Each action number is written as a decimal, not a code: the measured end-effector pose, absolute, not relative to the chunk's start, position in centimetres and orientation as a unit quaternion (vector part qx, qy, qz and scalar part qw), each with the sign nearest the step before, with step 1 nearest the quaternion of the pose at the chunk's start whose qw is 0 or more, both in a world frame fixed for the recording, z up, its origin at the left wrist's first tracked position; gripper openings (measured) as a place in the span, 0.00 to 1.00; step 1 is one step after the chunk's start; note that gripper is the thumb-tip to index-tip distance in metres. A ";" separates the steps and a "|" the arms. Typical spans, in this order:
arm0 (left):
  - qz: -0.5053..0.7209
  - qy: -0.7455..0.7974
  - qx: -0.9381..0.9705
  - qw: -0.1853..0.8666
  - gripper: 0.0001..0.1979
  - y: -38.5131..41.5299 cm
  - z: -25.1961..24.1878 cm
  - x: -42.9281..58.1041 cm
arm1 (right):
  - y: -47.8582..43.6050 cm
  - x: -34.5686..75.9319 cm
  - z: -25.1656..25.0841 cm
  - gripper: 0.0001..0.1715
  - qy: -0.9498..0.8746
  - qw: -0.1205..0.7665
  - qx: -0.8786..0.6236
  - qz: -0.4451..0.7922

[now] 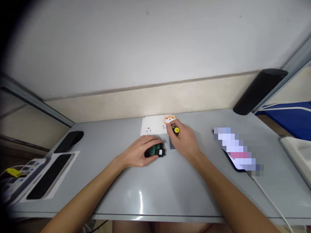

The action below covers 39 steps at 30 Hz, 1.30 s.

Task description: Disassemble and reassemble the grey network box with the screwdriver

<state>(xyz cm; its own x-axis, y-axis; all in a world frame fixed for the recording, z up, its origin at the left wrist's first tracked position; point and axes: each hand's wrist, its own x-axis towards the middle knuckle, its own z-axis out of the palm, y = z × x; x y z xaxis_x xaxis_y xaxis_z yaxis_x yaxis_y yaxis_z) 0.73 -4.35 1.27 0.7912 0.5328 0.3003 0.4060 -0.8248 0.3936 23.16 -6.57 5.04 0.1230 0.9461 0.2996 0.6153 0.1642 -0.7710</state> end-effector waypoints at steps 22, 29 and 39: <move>0.254 0.271 0.913 0.171 0.15 -4.4 1.6 0.9 | -7.0 23.8 5.3 0.17 -0.566 0.532 -0.604 0.178; 0.366 0.370 0.846 0.116 0.05 -3.8 0.6 1.0 | -7.3 24.0 5.8 0.18 -0.556 0.557 -0.566 0.248; 0.357 0.399 0.839 0.095 0.07 -3.6 0.3 1.0 | -7.9 23.4 5.6 0.21 -0.645 0.508 -0.523 0.228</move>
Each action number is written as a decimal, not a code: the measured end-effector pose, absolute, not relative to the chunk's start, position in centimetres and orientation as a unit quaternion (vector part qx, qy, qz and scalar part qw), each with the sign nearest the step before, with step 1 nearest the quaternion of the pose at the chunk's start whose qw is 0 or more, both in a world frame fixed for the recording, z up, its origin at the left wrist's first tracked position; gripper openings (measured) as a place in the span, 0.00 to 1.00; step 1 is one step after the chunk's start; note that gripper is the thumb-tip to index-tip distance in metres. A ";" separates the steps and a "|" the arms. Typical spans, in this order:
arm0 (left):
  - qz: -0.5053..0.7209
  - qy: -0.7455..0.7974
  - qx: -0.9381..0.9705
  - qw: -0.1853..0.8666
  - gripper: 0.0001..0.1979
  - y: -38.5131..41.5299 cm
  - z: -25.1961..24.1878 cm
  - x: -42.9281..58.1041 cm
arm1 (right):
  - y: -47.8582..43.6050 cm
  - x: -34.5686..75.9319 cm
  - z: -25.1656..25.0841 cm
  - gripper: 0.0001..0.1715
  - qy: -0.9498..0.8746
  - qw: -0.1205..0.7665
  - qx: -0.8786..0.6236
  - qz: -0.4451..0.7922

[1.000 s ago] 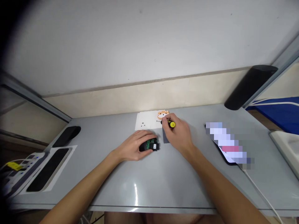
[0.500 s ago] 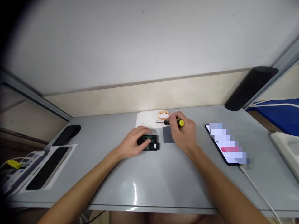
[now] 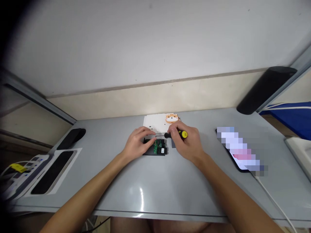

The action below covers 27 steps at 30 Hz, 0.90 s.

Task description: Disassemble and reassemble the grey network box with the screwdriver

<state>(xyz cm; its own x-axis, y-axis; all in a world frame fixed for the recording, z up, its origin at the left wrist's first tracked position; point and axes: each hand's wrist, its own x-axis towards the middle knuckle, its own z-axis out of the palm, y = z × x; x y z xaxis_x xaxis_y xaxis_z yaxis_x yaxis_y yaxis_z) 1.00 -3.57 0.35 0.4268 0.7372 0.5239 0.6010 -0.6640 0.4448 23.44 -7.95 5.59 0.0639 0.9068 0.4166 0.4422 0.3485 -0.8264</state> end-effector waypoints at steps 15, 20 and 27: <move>0.337 0.379 0.859 0.067 0.05 -3.3 0.1 0.5 | -8.2 23.2 5.6 0.20 -0.665 0.500 -0.506 0.230; 0.354 0.366 0.858 0.067 0.06 -3.2 0.0 0.6 | -8.2 23.3 5.6 0.19 -0.653 0.508 -0.510 0.236; 0.366 0.366 0.850 0.101 0.06 -3.3 0.2 0.6 | -8.1 23.5 5.7 0.19 -0.635 0.519 -0.515 0.249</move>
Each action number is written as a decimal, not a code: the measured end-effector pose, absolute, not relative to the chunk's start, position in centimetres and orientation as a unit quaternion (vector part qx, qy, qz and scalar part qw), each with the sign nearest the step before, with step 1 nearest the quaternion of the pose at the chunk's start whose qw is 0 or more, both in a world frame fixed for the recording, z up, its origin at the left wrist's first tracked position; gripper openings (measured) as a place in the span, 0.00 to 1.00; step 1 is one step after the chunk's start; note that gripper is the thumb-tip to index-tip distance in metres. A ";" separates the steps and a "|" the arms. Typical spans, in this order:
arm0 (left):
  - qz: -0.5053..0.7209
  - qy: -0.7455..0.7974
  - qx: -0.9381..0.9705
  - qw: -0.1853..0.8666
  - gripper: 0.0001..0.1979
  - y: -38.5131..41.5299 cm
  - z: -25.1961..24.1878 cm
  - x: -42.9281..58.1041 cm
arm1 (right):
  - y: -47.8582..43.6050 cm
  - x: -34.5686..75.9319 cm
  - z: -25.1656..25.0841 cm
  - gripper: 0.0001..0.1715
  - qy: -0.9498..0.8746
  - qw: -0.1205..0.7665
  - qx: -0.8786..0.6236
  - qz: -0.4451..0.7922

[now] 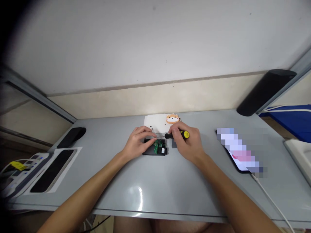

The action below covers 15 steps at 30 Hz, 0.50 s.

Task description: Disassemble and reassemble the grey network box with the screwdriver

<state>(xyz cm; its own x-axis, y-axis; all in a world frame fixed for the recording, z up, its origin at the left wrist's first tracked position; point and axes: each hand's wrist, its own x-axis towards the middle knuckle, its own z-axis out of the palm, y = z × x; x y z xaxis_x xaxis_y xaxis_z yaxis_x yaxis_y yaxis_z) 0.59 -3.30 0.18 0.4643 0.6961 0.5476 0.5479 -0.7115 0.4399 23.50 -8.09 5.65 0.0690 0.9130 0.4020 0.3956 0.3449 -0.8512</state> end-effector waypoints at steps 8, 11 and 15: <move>0.402 0.352 0.825 0.183 0.06 -3.4 0.6 0.8 | -8.1 23.2 6.3 0.14 -0.570 0.592 -0.504 0.264; 0.335 0.350 0.847 0.218 0.19 -3.8 1.3 0.7 | -8.0 23.3 6.1 0.19 -0.564 0.611 -0.502 0.240; 0.208 0.334 0.883 0.255 0.38 -4.3 2.2 0.6 | -7.7 23.5 5.6 0.21 -0.584 0.589 -0.524 0.193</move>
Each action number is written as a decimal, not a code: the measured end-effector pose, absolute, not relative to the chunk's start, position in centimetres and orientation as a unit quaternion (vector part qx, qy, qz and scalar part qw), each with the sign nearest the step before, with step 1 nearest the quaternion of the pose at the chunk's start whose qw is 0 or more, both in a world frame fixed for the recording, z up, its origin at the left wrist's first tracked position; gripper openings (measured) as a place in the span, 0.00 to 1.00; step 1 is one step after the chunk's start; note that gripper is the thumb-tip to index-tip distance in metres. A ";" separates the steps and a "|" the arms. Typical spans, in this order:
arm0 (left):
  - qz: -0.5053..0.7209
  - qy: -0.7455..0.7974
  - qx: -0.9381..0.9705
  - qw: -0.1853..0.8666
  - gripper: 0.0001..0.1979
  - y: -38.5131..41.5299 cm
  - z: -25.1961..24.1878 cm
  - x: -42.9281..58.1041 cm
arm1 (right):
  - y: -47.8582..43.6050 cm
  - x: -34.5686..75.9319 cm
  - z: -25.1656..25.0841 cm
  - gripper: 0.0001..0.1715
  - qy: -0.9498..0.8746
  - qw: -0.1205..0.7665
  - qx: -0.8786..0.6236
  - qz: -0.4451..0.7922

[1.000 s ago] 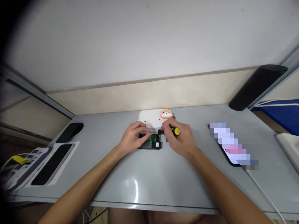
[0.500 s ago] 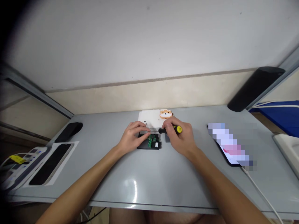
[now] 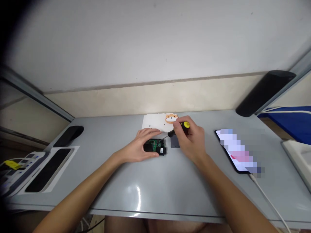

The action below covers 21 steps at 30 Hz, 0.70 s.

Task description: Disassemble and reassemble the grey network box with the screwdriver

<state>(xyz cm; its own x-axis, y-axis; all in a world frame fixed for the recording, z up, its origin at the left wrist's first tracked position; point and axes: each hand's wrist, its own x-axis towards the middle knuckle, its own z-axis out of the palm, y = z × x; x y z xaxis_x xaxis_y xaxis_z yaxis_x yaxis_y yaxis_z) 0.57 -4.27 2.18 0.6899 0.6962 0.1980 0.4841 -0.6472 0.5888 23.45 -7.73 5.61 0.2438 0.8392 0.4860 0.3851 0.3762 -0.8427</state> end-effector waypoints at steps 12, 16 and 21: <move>0.160 0.314 0.904 0.241 0.23 -4.3 2.0 1.0 | -7.9 22.6 5.4 0.15 -0.645 0.507 -0.548 0.162; 0.162 0.319 0.902 0.242 0.25 -4.4 1.9 1.0 | -7.9 22.6 5.3 0.15 -0.643 0.500 -0.556 0.169; 0.154 0.326 0.899 0.249 0.26 -4.3 2.0 1.1 | -7.9 22.6 5.1 0.17 -0.645 0.489 -0.558 0.185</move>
<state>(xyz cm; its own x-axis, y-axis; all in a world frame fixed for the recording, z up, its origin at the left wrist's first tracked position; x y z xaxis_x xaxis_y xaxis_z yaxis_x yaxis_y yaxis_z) 1.05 -4.35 2.00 0.7402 0.6627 0.1138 0.5100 -0.6636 0.5473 22.59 -7.86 5.14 0.1001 0.9004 0.4235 0.5378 0.3091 -0.7844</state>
